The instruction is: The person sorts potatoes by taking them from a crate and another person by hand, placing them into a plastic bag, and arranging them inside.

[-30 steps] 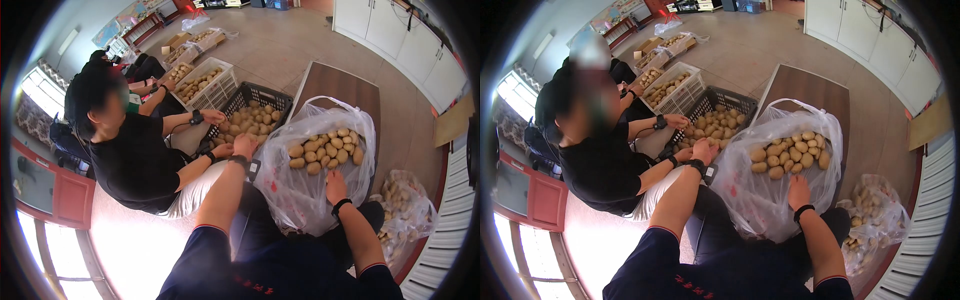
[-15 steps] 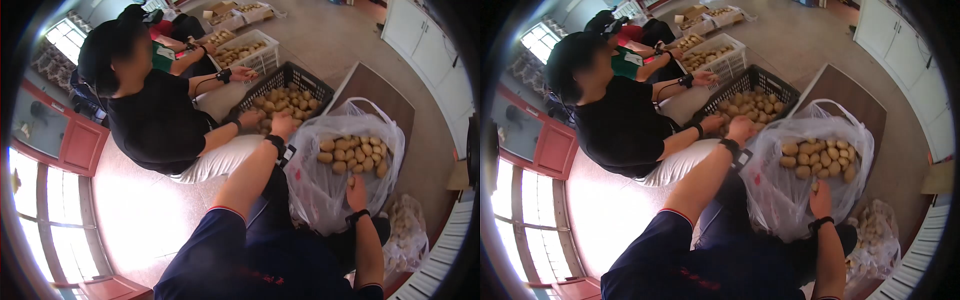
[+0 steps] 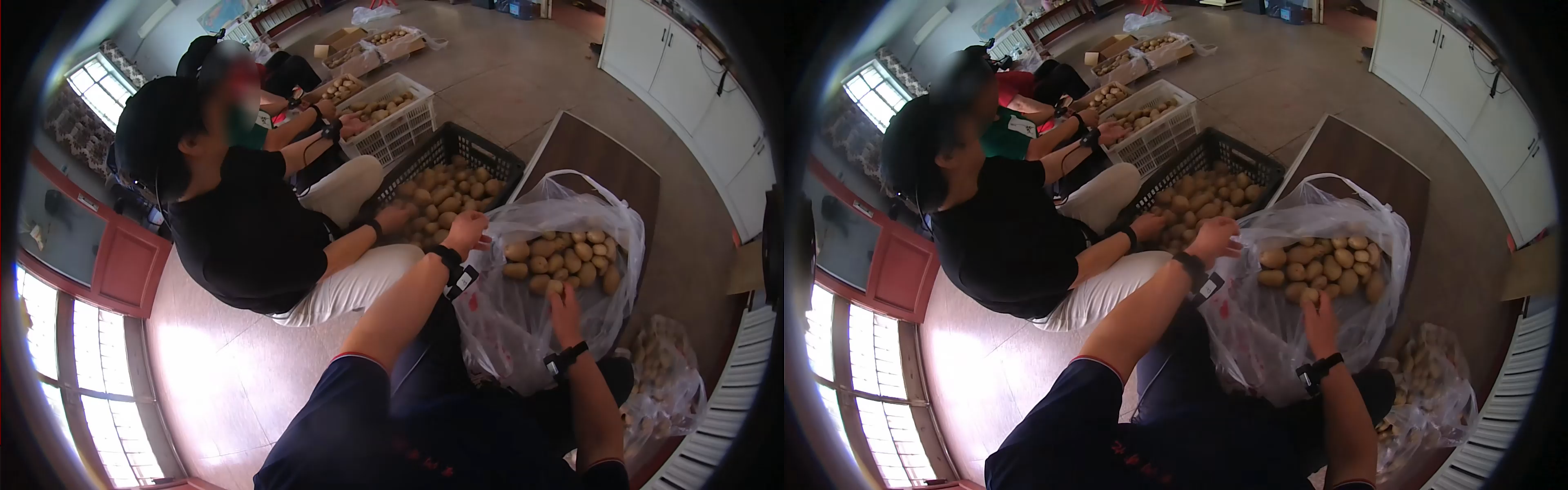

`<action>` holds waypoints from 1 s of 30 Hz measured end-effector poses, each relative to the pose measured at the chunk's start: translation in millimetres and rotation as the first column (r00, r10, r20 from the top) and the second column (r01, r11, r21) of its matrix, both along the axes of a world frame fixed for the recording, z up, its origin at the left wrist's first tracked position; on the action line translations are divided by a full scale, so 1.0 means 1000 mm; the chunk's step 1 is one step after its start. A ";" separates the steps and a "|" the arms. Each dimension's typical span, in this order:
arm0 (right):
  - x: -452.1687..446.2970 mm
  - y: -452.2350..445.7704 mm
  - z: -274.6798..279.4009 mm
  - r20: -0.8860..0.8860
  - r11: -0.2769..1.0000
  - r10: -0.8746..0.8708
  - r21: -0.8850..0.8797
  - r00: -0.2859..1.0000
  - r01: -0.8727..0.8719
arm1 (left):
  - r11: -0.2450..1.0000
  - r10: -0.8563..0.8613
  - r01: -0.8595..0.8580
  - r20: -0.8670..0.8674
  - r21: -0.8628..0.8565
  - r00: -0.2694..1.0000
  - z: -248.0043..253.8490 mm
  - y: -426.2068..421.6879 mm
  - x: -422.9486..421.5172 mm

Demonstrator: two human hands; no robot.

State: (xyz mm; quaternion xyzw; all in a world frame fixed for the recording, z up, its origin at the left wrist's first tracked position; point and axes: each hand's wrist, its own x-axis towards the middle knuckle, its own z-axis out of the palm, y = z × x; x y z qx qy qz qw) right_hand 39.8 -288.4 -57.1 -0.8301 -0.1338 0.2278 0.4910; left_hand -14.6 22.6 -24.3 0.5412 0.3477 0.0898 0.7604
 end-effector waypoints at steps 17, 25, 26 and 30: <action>-0.012 0.070 0.037 0.006 0.944 0.207 0.260 0.978 -0.201 | 0.753 -0.654 0.639 -0.069 -0.155 0.754 0.031 -0.050 0.002; -0.017 0.069 0.026 -0.070 0.904 0.213 0.393 0.974 -0.170 | 0.712 -0.701 0.691 -0.064 -0.126 0.710 0.018 -0.045 0.004; -0.017 0.066 0.022 -0.111 0.897 0.220 0.414 0.969 -0.156 | 0.725 -0.686 0.678 -0.044 -0.117 0.726 0.018 -0.045 0.004; -0.016 0.048 0.013 -0.055 0.948 0.188 0.273 0.981 -0.166 | 0.768 -0.640 0.635 -0.050 -0.083 0.767 0.017 -0.042 0.004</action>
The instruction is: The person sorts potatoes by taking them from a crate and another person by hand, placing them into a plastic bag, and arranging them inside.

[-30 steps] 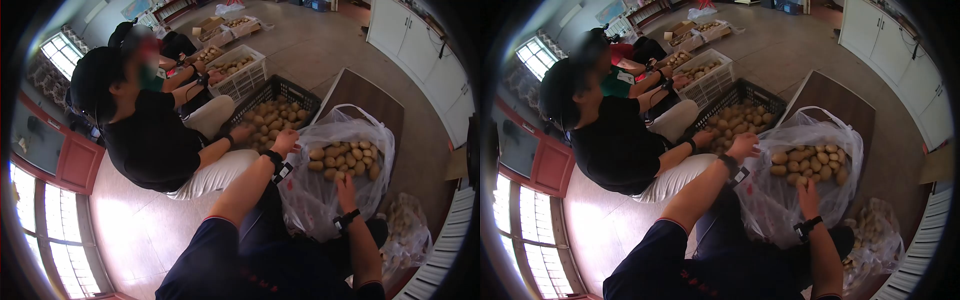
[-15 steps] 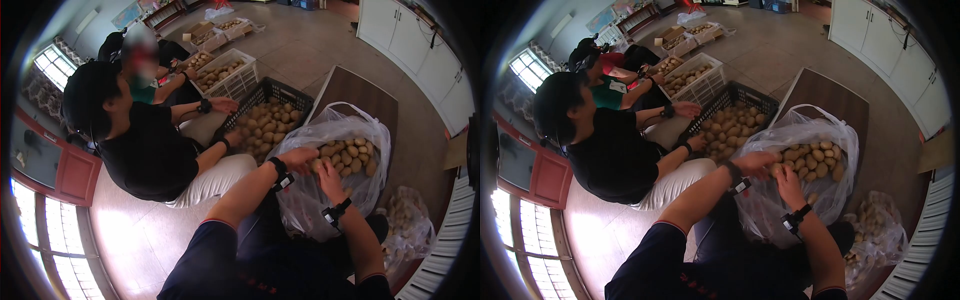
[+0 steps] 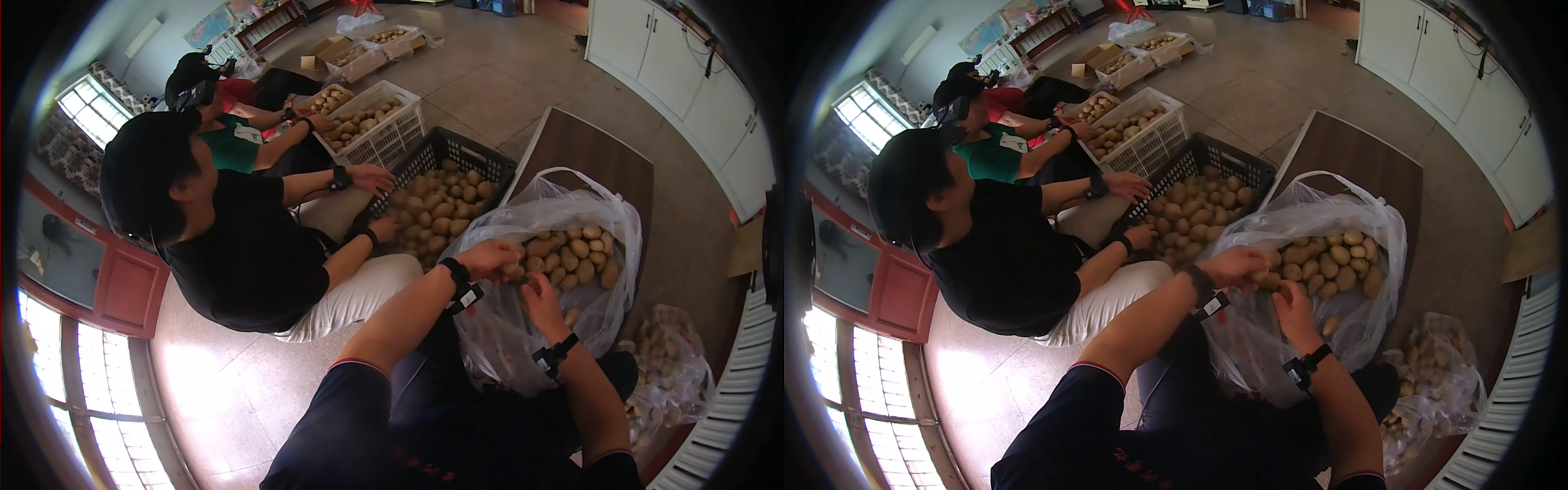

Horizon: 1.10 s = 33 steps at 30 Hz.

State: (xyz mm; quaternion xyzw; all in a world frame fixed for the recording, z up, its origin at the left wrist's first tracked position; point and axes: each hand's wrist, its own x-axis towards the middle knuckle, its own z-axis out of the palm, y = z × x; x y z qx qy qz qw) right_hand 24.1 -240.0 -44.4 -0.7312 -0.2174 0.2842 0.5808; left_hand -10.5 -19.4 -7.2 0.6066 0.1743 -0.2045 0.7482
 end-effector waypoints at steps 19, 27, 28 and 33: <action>0.020 -0.097 -0.048 0.574 0.901 -0.116 -0.283 0.810 0.329 | 0.963 0.244 -0.264 0.241 0.052 0.939 -0.029 0.041 -0.006; 0.018 -0.101 -0.053 0.630 0.852 -0.076 -0.362 0.773 0.379 | 0.890 0.432 -0.453 0.222 0.049 0.874 -0.049 0.059 -0.008; 0.017 -0.101 -0.053 0.630 0.851 -0.076 -0.363 0.773 0.379 | 0.882 0.442 -0.467 0.227 0.066 0.868 -0.051 0.060 -0.008; 0.014 -0.103 -0.060 0.659 0.865 -0.063 -0.339 0.749 0.371 | 0.867 0.419 -0.486 0.362 0.115 0.833 -0.069 0.076 -0.015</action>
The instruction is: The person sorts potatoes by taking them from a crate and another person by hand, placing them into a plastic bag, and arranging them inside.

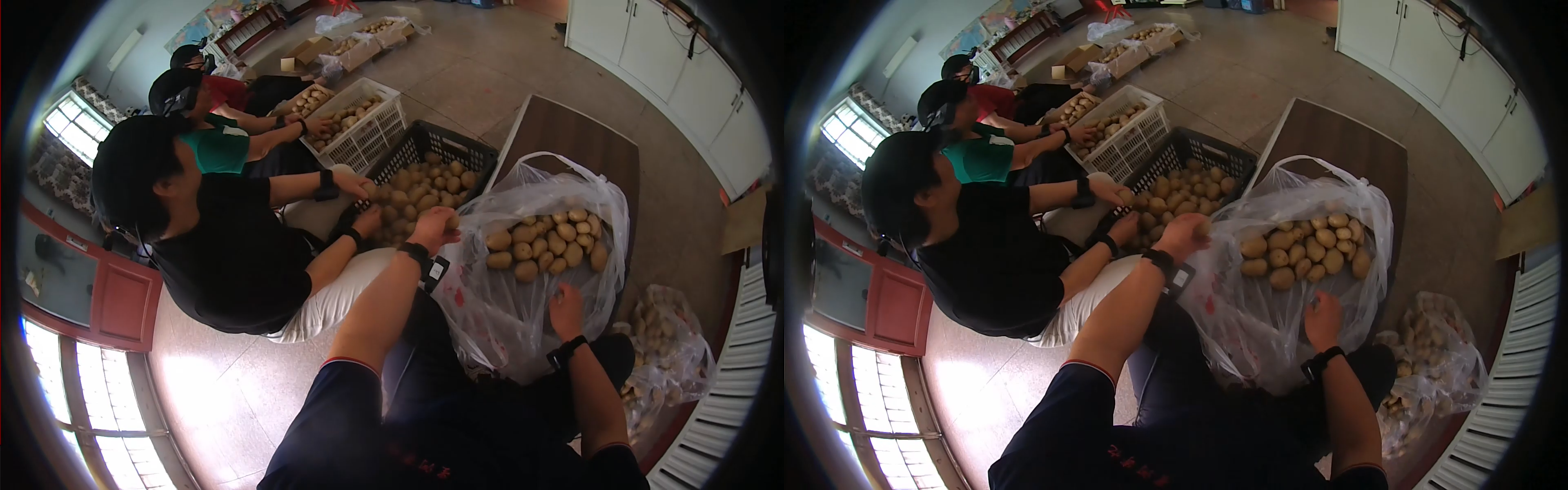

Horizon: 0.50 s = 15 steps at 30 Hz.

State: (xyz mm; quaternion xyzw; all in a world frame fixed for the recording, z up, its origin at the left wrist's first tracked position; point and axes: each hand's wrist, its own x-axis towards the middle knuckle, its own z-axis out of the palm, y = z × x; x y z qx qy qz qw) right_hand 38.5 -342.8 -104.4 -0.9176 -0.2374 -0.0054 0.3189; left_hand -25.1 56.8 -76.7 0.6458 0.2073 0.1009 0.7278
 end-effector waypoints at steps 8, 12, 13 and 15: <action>0.000 -0.002 0.008 0.001 0.997 -0.033 -0.065 0.999 0.033 | 0.902 0.055 -0.005 -0.104 0.432 0.993 -0.003 0.027 -0.016; 0.000 -0.001 0.008 -0.015 0.985 -0.088 -0.149 0.996 0.085 | 0.688 -0.035 0.141 -0.161 0.711 0.986 -0.061 0.069 -0.020; 0.001 -0.001 0.004 -0.016 0.984 -0.094 -0.153 0.995 0.090 | 0.646 -0.050 0.144 -0.147 0.749 0.988 -0.068 0.073 -0.020; 0.002 -0.004 -0.004 -0.015 0.980 -0.083 -0.185 0.996 0.079 | 0.628 -0.065 0.119 -0.100 0.769 0.993 -0.107 0.098 -0.019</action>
